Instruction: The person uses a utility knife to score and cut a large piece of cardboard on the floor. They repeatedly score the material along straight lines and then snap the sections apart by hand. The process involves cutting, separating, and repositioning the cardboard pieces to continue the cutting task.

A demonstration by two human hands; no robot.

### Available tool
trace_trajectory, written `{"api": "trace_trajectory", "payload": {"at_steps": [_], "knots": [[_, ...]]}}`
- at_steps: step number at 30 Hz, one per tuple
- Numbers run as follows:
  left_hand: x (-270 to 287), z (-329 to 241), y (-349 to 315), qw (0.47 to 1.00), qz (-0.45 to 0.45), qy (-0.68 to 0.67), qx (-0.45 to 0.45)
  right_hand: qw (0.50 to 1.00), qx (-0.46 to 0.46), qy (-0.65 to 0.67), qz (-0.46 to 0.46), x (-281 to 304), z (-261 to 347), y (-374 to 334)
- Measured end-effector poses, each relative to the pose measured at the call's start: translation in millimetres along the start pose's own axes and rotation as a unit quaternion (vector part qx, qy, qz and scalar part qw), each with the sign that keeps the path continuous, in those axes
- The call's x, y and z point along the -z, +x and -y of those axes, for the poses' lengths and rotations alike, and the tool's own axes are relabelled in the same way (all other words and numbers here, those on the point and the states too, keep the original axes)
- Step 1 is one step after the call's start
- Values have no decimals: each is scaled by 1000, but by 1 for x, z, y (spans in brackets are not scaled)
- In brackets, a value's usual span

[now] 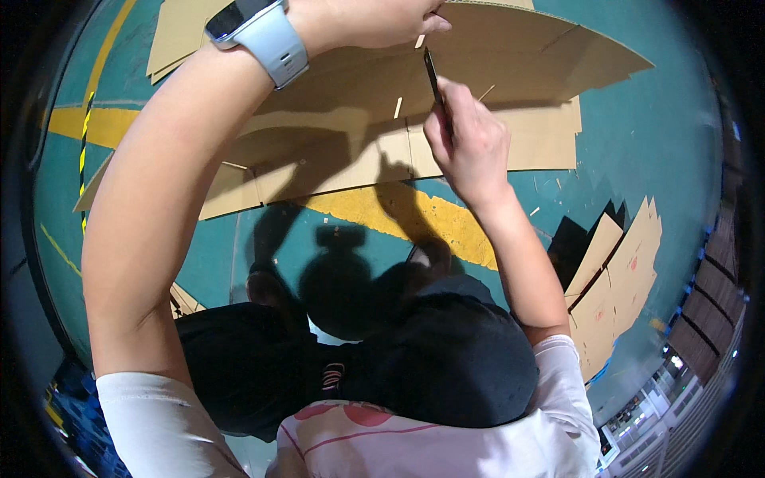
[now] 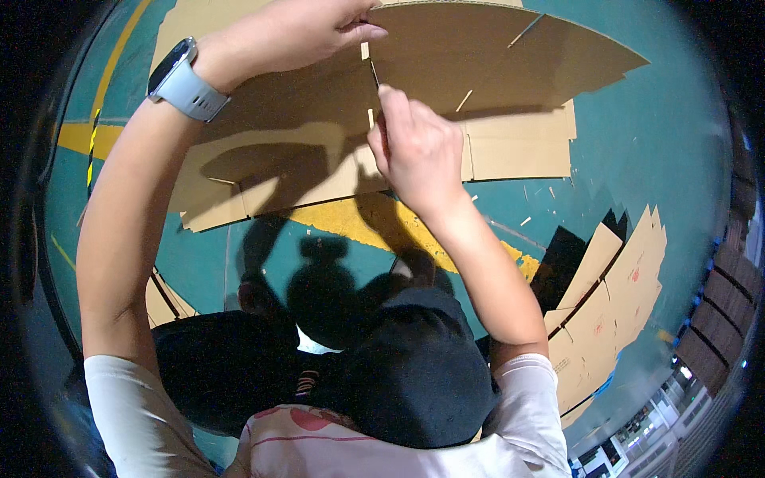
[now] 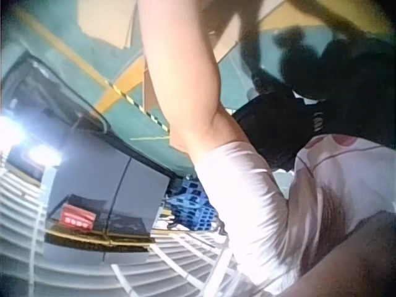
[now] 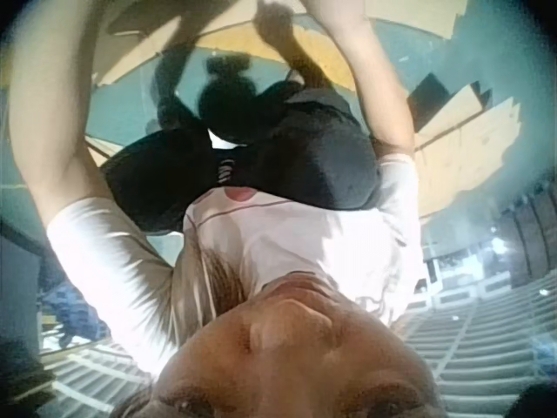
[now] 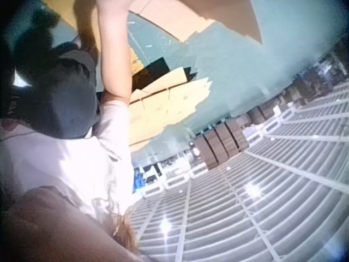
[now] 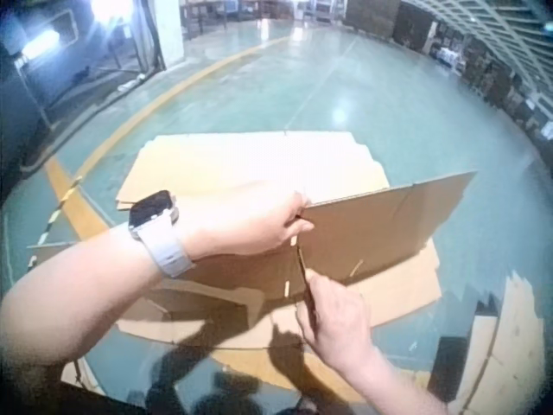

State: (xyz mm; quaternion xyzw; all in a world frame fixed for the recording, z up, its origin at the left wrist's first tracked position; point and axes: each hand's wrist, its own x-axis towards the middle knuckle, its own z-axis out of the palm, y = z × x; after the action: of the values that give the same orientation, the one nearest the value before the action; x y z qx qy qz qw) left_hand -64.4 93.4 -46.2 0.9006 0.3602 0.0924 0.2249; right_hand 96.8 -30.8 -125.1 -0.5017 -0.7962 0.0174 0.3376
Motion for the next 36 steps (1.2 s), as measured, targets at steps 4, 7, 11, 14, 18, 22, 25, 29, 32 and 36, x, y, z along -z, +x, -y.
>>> {"api": "trace_trajectory", "payload": {"at_steps": [4,7,11,14,18,22,25,29,32,36], "knots": [[2,-3,0,1000,14,23,3,999,21,-28,-11,-6,-9,16],[-1,0,1,1000,4,8,-10,999,19,-24,-9,-10,-14,16],[5,-8,-6,1000,-7,5,-9,1000,8,-26,-11,-14,-13,9],[2,-2,2,1000,18,-3,-3,1000,0,-28,-12,-15,-11,4],[-2,1,4,1000,9,2,-8,1000,-10,-16,-12,-16,-11,-3],[-3,2,4,1000,6,7,-18,1000,-8,-5,-17,-16,-9,-3],[0,-1,3,1000,15,13,-12,1000,-15,-11,-5,-16,-11,-7],[1,-4,2,1000,9,29,-6,1000,-15,-15,14,-15,-12,-11],[-1,-1,10,1000,-3,0,-25,996,-32,-34,81,-8,-14,-36],[-48,22,37,963,-75,-249,-64,994,-82,34,63,0,-4,-55]]}}
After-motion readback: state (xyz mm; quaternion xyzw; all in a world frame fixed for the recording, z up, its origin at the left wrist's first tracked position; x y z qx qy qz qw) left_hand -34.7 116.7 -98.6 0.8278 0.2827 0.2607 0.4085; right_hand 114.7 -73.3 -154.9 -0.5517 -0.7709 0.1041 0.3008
